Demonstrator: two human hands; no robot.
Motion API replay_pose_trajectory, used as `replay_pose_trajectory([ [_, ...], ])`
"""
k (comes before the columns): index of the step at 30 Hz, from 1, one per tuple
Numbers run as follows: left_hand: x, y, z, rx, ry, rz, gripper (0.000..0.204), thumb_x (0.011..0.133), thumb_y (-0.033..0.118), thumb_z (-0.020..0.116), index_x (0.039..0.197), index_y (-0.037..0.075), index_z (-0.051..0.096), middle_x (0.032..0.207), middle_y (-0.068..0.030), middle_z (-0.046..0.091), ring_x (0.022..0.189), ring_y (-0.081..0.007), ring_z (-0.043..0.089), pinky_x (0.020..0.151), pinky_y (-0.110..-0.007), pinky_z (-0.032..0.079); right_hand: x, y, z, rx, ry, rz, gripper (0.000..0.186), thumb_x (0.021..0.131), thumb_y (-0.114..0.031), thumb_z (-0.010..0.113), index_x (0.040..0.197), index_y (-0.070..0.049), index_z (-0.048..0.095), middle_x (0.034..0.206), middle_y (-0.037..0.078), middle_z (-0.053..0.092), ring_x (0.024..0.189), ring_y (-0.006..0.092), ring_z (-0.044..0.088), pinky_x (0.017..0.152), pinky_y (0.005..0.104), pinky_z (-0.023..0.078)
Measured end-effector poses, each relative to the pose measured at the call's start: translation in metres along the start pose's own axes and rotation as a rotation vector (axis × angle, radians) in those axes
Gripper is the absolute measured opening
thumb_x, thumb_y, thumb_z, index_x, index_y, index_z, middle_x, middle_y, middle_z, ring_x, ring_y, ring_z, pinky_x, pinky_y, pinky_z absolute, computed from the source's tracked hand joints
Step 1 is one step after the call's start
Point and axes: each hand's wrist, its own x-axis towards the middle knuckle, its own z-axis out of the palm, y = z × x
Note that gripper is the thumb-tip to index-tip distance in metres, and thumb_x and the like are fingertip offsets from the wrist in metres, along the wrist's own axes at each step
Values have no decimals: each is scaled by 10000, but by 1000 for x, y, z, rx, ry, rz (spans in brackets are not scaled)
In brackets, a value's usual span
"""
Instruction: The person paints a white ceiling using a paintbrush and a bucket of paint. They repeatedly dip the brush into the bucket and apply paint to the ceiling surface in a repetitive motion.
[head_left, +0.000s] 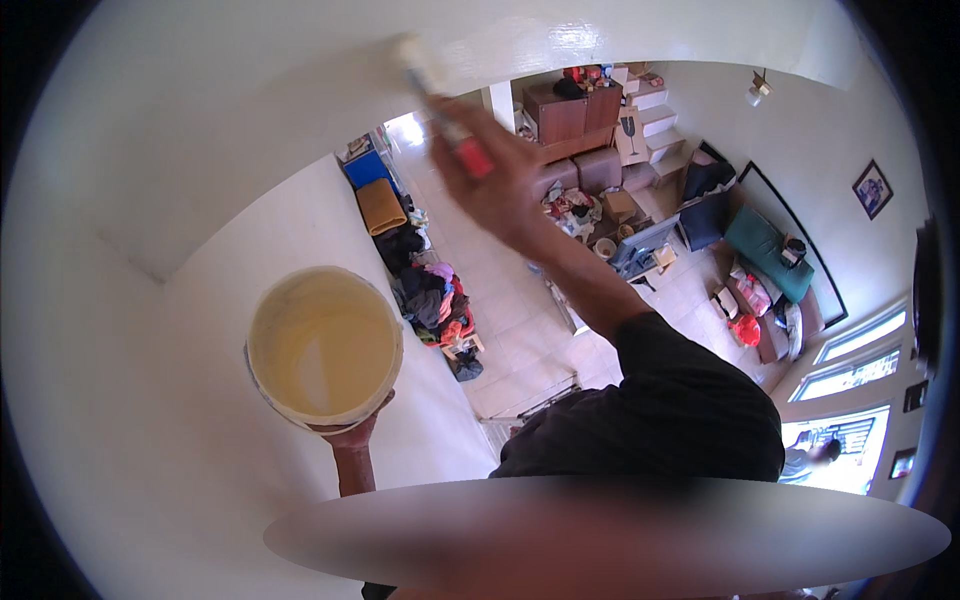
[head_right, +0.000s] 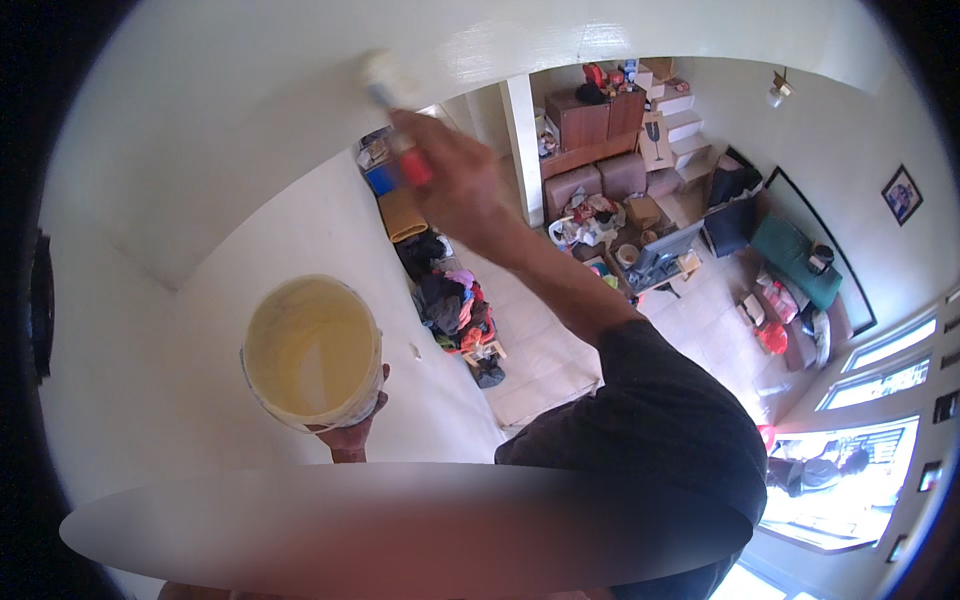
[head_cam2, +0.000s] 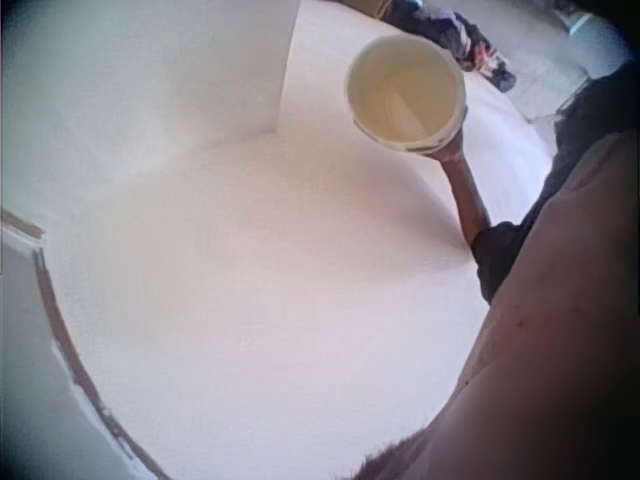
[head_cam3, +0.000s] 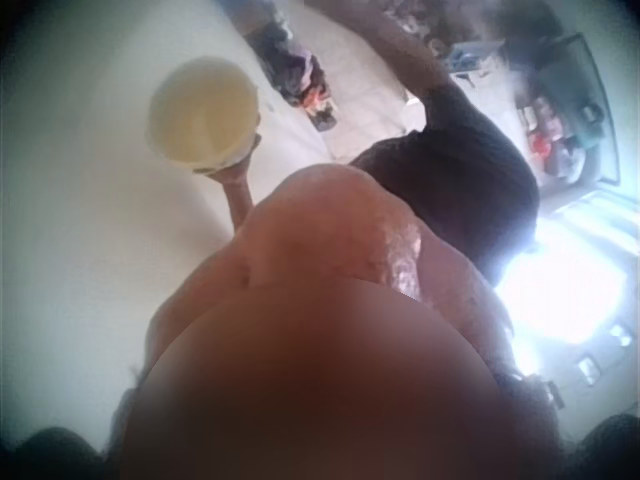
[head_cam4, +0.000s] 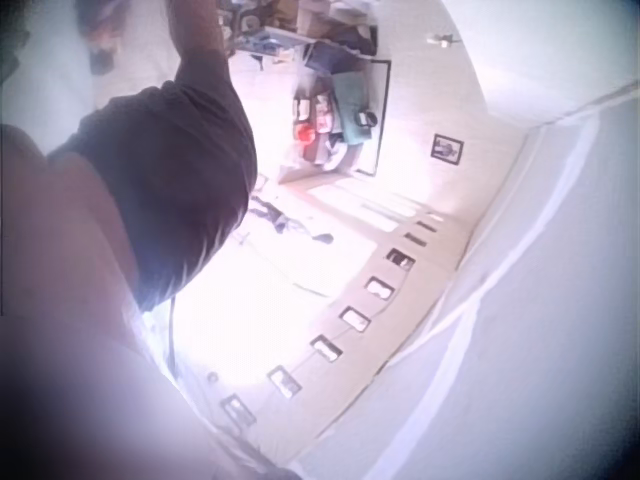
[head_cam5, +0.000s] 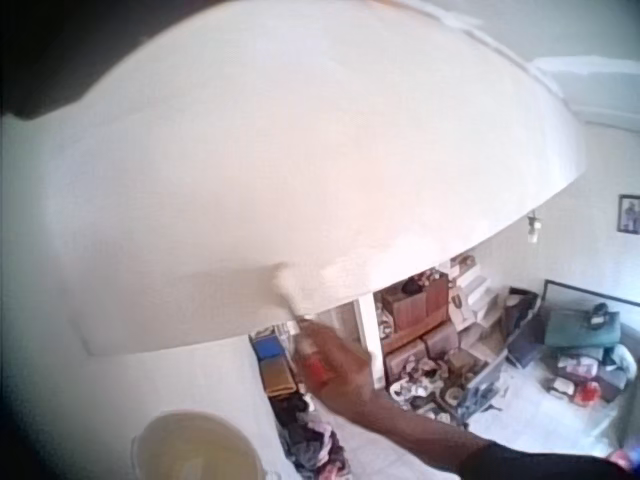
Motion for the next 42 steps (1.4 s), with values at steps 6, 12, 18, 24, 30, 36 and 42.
replay_pose_trajectory([
  [6, 2, 10, 1, -9, 14, 23, 983, 862, 648, 692, 1619, 203, 248, 1637, -218, 236, 1432, -630, 218, 1040, -746, 390, 7, -22, -4, 394, -211, 310, 258, 891, -15, 761, 1144, 12, 718, 1111, 114, 768, 903, 175, 751, 732, 308, 605],
  [12, -7, 9, 11, -17, 36, 87, 942, 886, 609, 679, 1616, 190, 257, 1632, -219, 255, 1424, -626, 227, 1027, -737, 407, 17, 80, -102, 7, 133, 285, 147, 929, -26, 732, 1066, 25, 747, 993, 45, 769, 892, 108, 704, 772, 283, 575],
  [18, -12, -10, 39, -32, 58, 155, 931, 895, 597, 669, 1620, 188, 253, 1638, -217, 252, 1429, -627, 218, 1021, -728, 421, 23, 104, -135, -285, 265, 184, 228, 894, -77, 772, 1118, -45, 744, 1005, 106, 765, 889, 140, 730, 727, 321, 597],
  [24, -19, -32, 59, -80, 37, 224, 874, 905, 550, 685, 1599, 178, 306, 1643, -216, 249, 1409, -637, 270, 997, -712, 444, -9, 36, -20, -87, 17, 38, 394, 775, -116, 822, 1146, -86, 691, 985, 105, 734, 831, 276, 734, 690, 381, 594],
  [30, -23, -34, 62, -56, 83, 269, 924, 859, 556, 726, 1600, 195, 308, 1632, -192, 284, 1411, -637, 247, 984, -711, 445, 5, 16, -9, 314, -154, -9, 320, 809, -73, 800, 1119, -72, 722, 1054, 114, 759, 856, 280, 752, 764, 353, 616],
  [36, -31, -45, 56, -90, 148, 335, 939, 850, 595, 704, 1604, 204, 303, 1633, -186, 283, 1399, -649, 243, 996, -724, 433, 11, 107, -100, 197, 43, 323, 201, 902, -3, 739, 1102, 11, 740, 1119, 91, 758, 920, 104, 702, 719, 258, 584],
  [42, -31, -58, 61, -82, 95, 355, 1014, 810, 644, 721, 1613, 210, 281, 1634, -178, 266, 1413, -628, 228, 985, -725, 449, 25, 145, -164, -444, 343, 180, 159, 916, -51, 748, 1074, -42, 765, 987, 112, 789, 836, 153, 745, 705, 298, 603],
])
